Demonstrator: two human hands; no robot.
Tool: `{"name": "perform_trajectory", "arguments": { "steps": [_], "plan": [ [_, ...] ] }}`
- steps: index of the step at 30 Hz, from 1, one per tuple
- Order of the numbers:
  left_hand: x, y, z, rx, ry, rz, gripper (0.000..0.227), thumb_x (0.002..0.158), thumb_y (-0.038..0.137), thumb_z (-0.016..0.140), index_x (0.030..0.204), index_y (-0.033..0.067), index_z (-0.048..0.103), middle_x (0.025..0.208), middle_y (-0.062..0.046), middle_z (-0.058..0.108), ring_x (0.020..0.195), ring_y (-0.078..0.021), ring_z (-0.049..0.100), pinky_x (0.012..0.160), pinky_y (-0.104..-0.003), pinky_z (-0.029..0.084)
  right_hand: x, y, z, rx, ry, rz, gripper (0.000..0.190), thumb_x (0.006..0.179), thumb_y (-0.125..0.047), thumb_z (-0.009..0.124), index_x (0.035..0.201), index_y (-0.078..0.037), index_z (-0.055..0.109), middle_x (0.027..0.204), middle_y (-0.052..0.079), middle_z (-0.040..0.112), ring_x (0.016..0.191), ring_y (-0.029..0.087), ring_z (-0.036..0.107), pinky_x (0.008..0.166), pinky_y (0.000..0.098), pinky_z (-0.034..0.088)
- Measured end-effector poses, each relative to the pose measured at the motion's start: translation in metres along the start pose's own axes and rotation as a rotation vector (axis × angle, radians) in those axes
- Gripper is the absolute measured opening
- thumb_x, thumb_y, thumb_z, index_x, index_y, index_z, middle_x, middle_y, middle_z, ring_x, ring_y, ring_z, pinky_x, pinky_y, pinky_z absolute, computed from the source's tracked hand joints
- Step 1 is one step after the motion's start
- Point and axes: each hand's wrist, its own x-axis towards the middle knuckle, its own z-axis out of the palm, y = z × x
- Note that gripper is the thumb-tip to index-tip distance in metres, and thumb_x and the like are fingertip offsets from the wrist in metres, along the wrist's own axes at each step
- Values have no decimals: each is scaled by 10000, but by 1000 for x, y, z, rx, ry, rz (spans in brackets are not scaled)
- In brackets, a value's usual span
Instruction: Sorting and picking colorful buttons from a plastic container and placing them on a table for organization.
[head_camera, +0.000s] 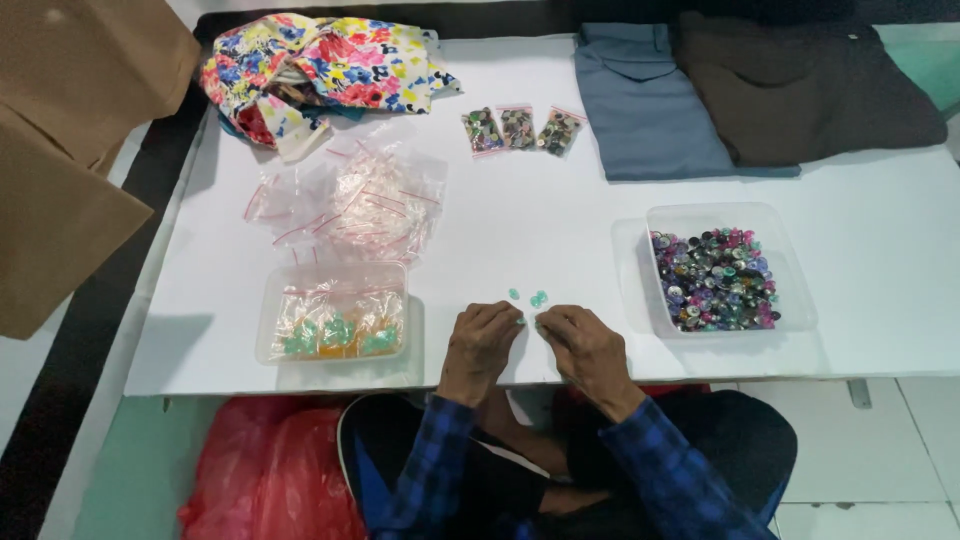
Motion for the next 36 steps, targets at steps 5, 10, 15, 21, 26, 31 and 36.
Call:
{"name": "perform_trajectory", "arguments": {
  "steps": [5, 10, 15, 21, 26, 31, 36],
  "plan": [
    [-8, -13, 10, -148, -19, -18, 115, 967, 183, 698, 1063, 138, 744, 987, -35, 748, 985, -237, 697, 859, -340, 554, 9, -14, -12, 77, -25, 38, 76, 916, -215, 755, 985, -194, 780, 947, 7, 755, 823, 224, 742, 650, 313, 604],
    [-7, -12, 5, -238, -38, -38, 161, 964, 159, 693, 1115, 136, 744, 989, -66, 752, 988, -277, 706, 896, -375, 563, 8, -9, -12, 177, -22, 96, 134, 909, -261, 768, 1026, -199, 787, 979, 0, 779, 868, 240, 744, 682, 348, 606],
    [-10, -16, 5, -359, -59, -115, 244, 918, 132, 738, 1162, 137, 729, 1027, -65, 746, 1008, -260, 699, 867, -351, 586, 6, -8, -10, 255, -7, 118, 263, 884, -292, 788, 1133, -212, 763, 991, 27, 781, 887, 264, 747, 734, 378, 610],
    [-8, -13, 0, -413, -62, -158, 290, 886, 113, 764, 1174, 128, 732, 1046, -73, 756, 1016, -263, 706, 867, -355, 594, -1, 2, -4, 285, 35, 129, 325, 847, -250, 831, 1150, -162, 751, 1005, 66, 764, 893, 294, 740, 750, 407, 604],
    [-11, -18, 8, -351, -21, -119, 281, 873, 117, 781, 1147, 133, 722, 953, -46, 752, 903, -226, 715, 803, -332, 607, -2, 1, -2, 330, 20, 161, 285, 861, -218, 815, 1140, -182, 767, 966, 59, 772, 892, 290, 747, 754, 395, 603],
    [-8, -16, 7, -344, -26, -122, 241, 871, 139, 790, 1103, 133, 725, 913, -19, 754, 862, -193, 721, 775, -297, 608, -1, -2, -4, 388, 12, 191, 269, 864, -216, 817, 1125, -178, 767, 936, 55, 778, 880, 278, 753, 751, 383, 606],
    [1, 1, -10, -392, -24, -165, 235, 876, 79, 775, 1104, 74, 716, 926, -102, 751, 871, -266, 728, 749, -364, 628, 1, -3, -9, 356, 0, 193, 322, 848, -221, 834, 1160, -188, 759, 952, 76, 773, 857, 279, 748, 745, 388, 607]
  ]
}}
